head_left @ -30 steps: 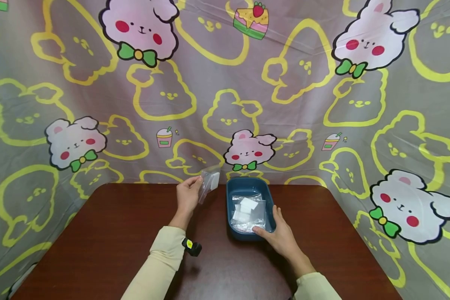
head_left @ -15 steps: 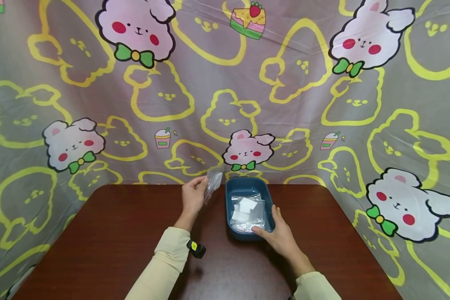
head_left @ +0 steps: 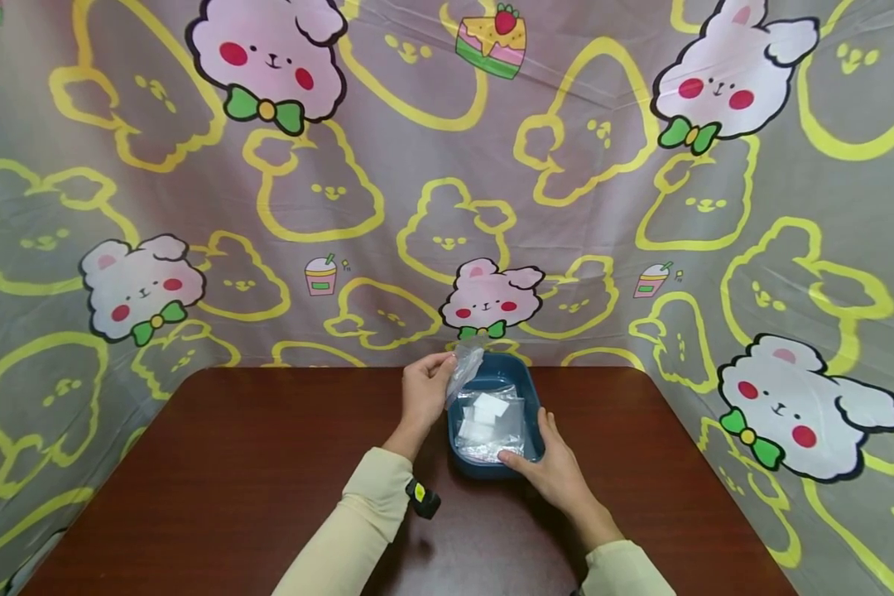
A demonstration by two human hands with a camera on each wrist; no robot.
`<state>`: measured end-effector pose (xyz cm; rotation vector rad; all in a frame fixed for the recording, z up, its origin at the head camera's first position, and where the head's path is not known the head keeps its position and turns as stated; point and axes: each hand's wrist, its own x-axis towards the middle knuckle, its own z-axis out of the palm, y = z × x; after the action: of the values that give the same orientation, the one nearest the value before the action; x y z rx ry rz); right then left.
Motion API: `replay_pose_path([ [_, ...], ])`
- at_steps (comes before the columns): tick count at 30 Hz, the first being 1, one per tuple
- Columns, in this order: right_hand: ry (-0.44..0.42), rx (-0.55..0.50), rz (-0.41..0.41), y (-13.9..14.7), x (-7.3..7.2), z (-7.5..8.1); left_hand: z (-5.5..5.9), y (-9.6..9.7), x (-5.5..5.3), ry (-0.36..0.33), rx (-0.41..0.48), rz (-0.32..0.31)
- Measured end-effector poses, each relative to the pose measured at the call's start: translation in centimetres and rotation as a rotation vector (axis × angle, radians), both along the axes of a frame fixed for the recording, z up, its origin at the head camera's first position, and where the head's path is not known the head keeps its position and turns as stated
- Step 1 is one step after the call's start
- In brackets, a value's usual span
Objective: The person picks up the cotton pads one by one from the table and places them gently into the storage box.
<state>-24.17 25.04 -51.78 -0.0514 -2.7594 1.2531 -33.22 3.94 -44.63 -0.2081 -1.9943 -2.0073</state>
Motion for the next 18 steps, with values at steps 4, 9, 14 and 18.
replay_pose_path([
  [4, 0.022, -0.001, 0.0, -0.1, 0.1, 0.0, 0.4, 1.4, 0.2, 0.021, -0.071, -0.03],
  [9, 0.028, -0.002, 0.003, -0.1, 0.1, -0.1, 1.1, 2.4, 0.2, 0.056, -0.097, -0.064],
  [14, 0.026, 0.003, 0.002, -0.1, 0.1, -0.1, 1.5, 2.9, 0.2, 0.081, -0.114, -0.068],
  [18, 0.024, 0.003, 0.002, 0.0, 0.1, 0.0, 1.4, 3.2, 0.1, 0.095, -0.161, -0.058],
])
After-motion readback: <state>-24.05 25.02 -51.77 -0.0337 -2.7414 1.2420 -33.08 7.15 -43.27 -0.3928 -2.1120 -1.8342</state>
